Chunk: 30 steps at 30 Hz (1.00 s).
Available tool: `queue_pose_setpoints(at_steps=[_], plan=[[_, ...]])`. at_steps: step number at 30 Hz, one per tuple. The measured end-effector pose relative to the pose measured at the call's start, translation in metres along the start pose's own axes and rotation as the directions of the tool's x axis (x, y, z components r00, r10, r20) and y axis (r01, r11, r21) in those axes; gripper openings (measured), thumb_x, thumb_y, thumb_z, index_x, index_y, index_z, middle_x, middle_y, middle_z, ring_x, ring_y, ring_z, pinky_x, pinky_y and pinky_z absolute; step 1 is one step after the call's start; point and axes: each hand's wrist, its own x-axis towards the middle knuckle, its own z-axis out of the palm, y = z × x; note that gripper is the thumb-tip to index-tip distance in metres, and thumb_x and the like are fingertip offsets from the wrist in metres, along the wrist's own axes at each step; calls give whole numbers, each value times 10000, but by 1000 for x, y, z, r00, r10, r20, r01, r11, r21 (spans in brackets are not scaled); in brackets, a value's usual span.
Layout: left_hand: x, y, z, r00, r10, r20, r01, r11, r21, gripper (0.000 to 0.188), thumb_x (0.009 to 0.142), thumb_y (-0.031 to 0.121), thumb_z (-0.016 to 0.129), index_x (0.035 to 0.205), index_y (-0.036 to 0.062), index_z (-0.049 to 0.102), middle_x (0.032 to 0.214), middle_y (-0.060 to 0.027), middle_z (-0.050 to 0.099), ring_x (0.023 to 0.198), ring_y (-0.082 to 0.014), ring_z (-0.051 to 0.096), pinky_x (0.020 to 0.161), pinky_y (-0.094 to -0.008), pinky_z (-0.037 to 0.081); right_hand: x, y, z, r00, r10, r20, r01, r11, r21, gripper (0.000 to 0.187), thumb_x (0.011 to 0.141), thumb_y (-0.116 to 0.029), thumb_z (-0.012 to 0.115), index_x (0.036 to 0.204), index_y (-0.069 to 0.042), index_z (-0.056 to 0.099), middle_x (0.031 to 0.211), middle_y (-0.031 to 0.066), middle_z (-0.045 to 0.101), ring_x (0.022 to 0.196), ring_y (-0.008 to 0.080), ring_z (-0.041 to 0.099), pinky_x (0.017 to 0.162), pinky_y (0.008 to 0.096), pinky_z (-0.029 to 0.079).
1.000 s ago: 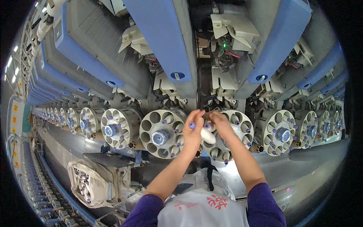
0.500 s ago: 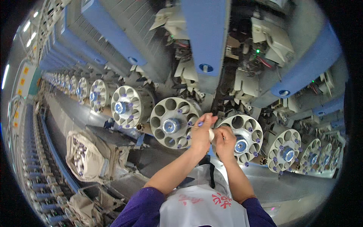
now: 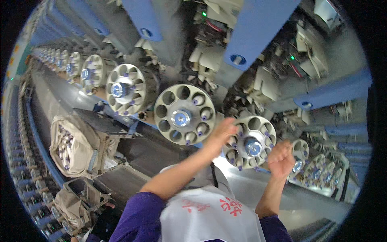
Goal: The person repeatedly picks up white cylindrical spools from a large cloth bag and places them into slots on rotating circular fixtures attached to industrial machines. The person also briefly adjusts a large white roll on a machine.
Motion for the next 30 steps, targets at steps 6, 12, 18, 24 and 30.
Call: queue_pose_setpoints(at_steps=[6, 12, 18, 24, 30], plan=[[-27, 20, -74, 915, 165, -369, -158, 986, 49, 248, 942, 192, 600, 1111, 12, 621, 917, -25, 647, 858, -100, 590, 809, -233, 458, 2, 18, -79, 849, -251, 465, -21, -895, -445, 45, 784, -15, 606, 810, -46, 625, 946, 144, 604, 928, 349, 576, 828, 419, 456], [-59, -11, -96, 932, 254, -258, -99, 864, 493, 202, 907, 153, 642, 1065, 28, 656, 950, -43, 671, 833, -110, 608, 755, -262, 495, 9, 27, -85, 961, -233, 149, -192, -949, -250, 367, 717, -150, 723, 1065, -92, 619, 1254, 176, 525, 1161, 372, 491, 980, 523, 349], [-125, 12, -161, 884, 308, -352, -40, 800, 599, 261, 894, 183, 628, 1099, 21, 636, 987, -131, 676, 866, -242, 651, 781, -342, 513, 7, 36, -68, 970, 244, -13, 242, -968, -72, 545, 807, -140, 609, 1308, 13, 459, 1481, 214, 294, 1380, 447, 217, 1109, 592, 190], [-265, 7, -351, 392, 363, -845, 57, 907, 416, 290, 886, 243, 652, 1059, 12, 676, 986, -85, 695, 887, -141, 629, 780, -299, 509, 71, 111, -101, 968, 247, 42, 247, -911, -332, 417, 903, -114, 501, 1289, 41, 474, 1425, 210, 359, 1317, 394, 333, 1090, 512, 269], [-511, 59, -641, -78, 501, -862, 740, 609, 287, 291, 843, 140, 603, 1099, 9, 648, 1052, -192, 659, 963, -339, 636, 846, -422, 505, 153, 254, -94, 997, 40, -64, 29, -987, -158, 386, 881, -72, 539, 1251, 31, 504, 1333, 191, 462, 1241, 337, 431, 1045, 448, 338]])
